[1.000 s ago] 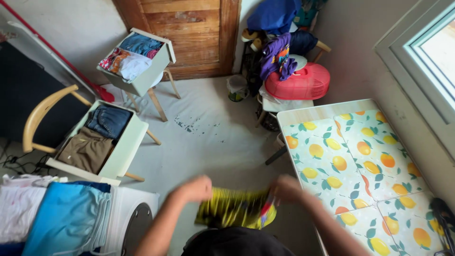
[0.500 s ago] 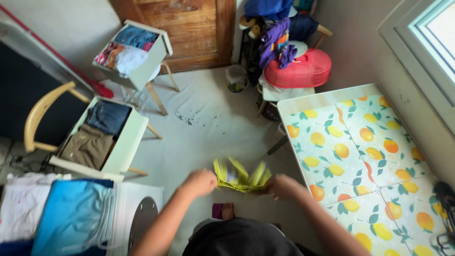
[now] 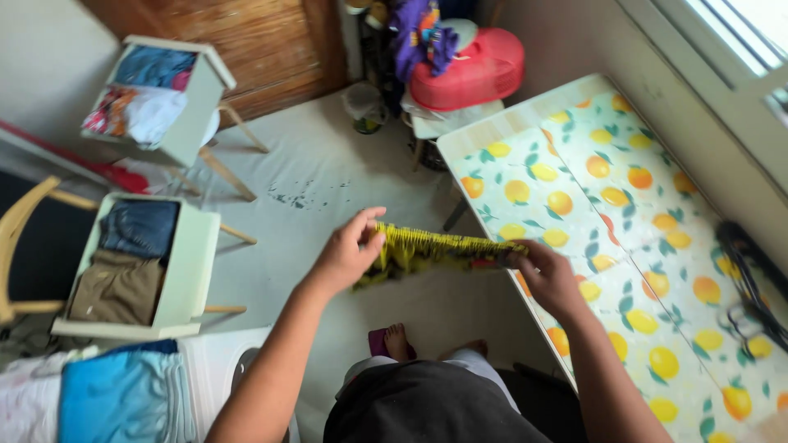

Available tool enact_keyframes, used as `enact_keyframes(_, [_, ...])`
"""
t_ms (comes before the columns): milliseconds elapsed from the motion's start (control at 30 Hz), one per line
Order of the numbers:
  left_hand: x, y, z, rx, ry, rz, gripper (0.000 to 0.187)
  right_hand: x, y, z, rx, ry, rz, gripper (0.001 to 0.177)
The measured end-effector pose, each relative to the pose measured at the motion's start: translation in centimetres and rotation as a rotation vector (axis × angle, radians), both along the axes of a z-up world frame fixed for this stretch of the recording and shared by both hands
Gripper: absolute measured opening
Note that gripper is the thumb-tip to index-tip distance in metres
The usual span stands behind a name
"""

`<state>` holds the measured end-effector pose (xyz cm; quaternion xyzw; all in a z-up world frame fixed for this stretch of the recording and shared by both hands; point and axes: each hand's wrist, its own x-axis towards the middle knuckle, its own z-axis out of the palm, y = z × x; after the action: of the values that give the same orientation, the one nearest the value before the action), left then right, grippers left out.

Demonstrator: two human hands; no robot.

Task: The person folds a pair of brown shorts, a yellow patterned swimsuit, a white t-shirt, a blue jacket, and a pink shirt, placing each item into a drawer.

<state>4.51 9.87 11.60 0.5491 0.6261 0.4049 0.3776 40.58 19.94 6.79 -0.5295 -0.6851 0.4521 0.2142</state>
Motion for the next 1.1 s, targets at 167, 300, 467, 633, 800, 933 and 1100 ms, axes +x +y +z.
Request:
enact_keyframes(167, [2.6,6.2,0.8,0.067,-0.134,-0.079,0.036,3.9,-1.5,2.8,0.041,0.169,-0.198,0.024])
enact_keyframes(300, [6.9,10.3,2.3,0.064,-0.302,-0.229,0.027,8.8,-3.8,2.8,0.058,0.233,-0.358,0.021])
enact_keyframes(467, [14.3,13.7,4.9,0.042,-0.109,-0.389,0.025,15.4,-7.0,3.5,0.006,0.274,-0.501,0.023])
enact_keyframes(633, [22.1,17.8,5.2,-0.004,-0.032,-0.552,0.026,21.8,-9.1,4.8,-0.117,0.321,-0.653,0.022])
enact_keyframes(800, [31.8,23.7,2.4,0.071,0.068,-0.731,0.028,29.2,-7.2,2.9,-0.027,0.105,-0.715,0.026])
enact_keyframes(933, [41.1,30.0,-3.5,0.04,0.179,-0.779,0.031,37.0,-2.3,-4.8,-0.043,0.035,-0.77,0.034])
enact_keyframes(1100, [48.8,35.3,-16.8,0.402,0.404,-0.526,0.042,43.4,1.5,-16.1,0.188,-0.164,-0.985,0.04])
